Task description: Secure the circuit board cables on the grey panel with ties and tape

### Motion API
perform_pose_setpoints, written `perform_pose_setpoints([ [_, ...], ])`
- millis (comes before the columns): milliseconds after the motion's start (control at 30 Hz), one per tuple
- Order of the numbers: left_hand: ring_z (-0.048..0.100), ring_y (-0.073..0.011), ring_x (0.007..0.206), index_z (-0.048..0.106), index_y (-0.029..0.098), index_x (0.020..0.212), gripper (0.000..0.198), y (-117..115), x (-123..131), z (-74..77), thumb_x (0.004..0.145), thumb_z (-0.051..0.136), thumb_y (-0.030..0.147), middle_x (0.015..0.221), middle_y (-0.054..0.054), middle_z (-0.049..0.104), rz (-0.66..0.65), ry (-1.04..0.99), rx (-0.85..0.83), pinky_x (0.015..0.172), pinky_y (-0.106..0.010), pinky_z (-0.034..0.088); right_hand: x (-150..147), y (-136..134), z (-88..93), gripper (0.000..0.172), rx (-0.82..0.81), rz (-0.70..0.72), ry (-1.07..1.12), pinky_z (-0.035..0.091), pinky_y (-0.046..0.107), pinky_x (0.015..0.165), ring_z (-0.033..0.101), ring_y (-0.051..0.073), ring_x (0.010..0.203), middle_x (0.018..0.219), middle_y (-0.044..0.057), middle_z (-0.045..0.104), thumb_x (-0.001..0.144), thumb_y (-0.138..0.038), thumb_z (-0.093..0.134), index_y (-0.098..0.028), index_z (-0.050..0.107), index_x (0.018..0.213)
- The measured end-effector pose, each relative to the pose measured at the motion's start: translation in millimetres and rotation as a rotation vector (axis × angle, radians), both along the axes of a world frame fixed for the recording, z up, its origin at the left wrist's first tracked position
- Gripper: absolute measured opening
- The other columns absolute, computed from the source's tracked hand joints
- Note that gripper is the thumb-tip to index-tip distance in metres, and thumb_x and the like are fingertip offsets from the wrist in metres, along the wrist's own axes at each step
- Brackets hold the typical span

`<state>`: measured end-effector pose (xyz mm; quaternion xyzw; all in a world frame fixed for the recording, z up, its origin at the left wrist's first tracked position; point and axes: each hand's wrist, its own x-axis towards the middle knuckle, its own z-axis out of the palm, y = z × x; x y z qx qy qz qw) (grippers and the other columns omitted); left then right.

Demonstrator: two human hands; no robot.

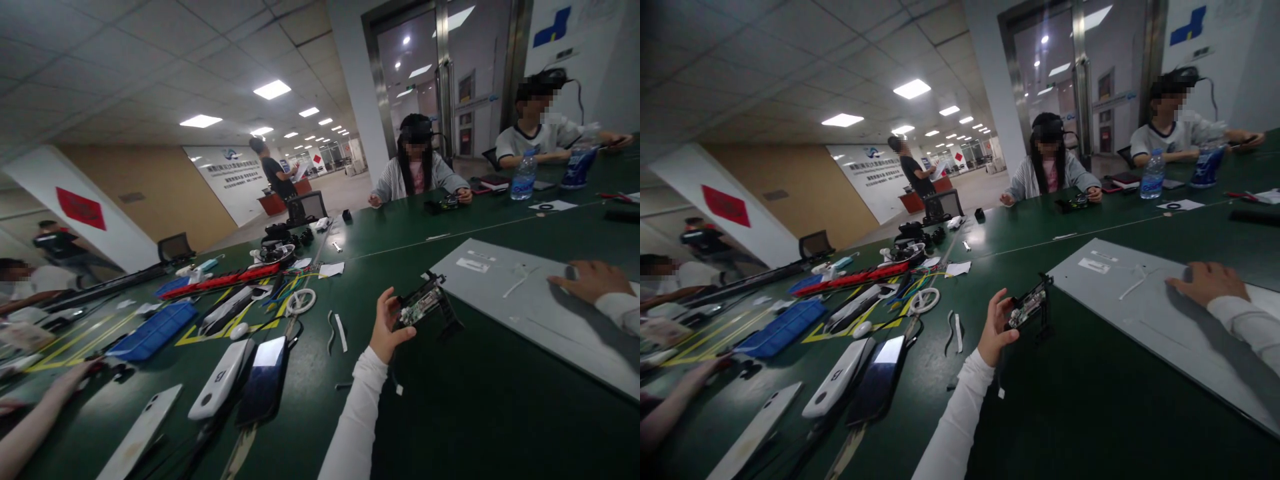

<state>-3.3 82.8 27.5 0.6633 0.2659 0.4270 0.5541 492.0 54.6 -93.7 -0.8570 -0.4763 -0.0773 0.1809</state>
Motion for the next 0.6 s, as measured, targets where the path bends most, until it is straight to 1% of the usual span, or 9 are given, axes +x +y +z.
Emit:
perform_pose_setpoints([
  [100,0.037,-0.0268,0.111,0.022,0.026,0.125,0.094,-11,10,7.9,0.047,0.074,0.042,0.115,-0.007,0.040,-0.075,-0.057,0.001,0.091,-0.040,0.032,-39,14,7.1,0.073,-0.106,0.125,0.032,0.027,0.042,0.081,0.039,0.035,0.103,0.106,0.026,0.045,0.070,-0.065,0.036,-0.007,0.048,0.114],
  [200,0.036,-0.0277,0.111,0.023,0.025,0.124,0.096,-20,17,9.8,0.045,0.075,0.043,0.116,-0.008,0.040,-0.107,-0.061,-0.015,0.091,-0.041,0.032,-81,25,14.7,0.070,-0.114,0.216,0.040,0.028,0.039,0.083,0.038,0.032,0.104,0.108,0.021,0.044,0.070,-0.064,0.037,-0.012,0.046,0.115],
  [333,0.034,-0.0285,0.113,0.024,0.025,0.124,0.098,-27,19,9.5,0.043,0.076,0.042,0.117,-0.008,0.039,-0.139,-0.043,-0.028,0.090,-0.041,0.033,-131,38,18.1,0.068,-0.105,0.323,0.043,0.030,0.036,0.087,0.040,0.029,0.103,0.112,0.013,0.044,0.066,-0.064,0.042,-0.019,0.044,0.117],
  [467,0.033,-0.0292,0.114,0.025,0.026,0.124,0.096,-30,17,10.8,0.043,0.076,0.042,0.118,-0.008,0.038,-0.137,-0.039,-0.032,0.091,-0.041,0.032,-170,46,24.8,0.060,-0.076,0.412,0.046,0.031,0.038,0.088,0.040,0.028,0.104,0.112,0.011,0.045,0.068,-0.056,0.046,-0.021,0.045,0.116],
  [600,0.034,-0.0296,0.113,0.027,0.026,0.123,0.094,-31,15,11.1,0.044,0.076,0.040,0.116,-0.008,0.039,-0.126,-0.068,-0.046,0.089,-0.041,0.033,-201,41,37.5,0.048,-0.033,0.505,0.041,0.032,0.035,0.089,0.041,0.025,0.102,0.108,0.010,0.048,0.070,-0.043,0.048,-0.018,0.049,0.111],
])
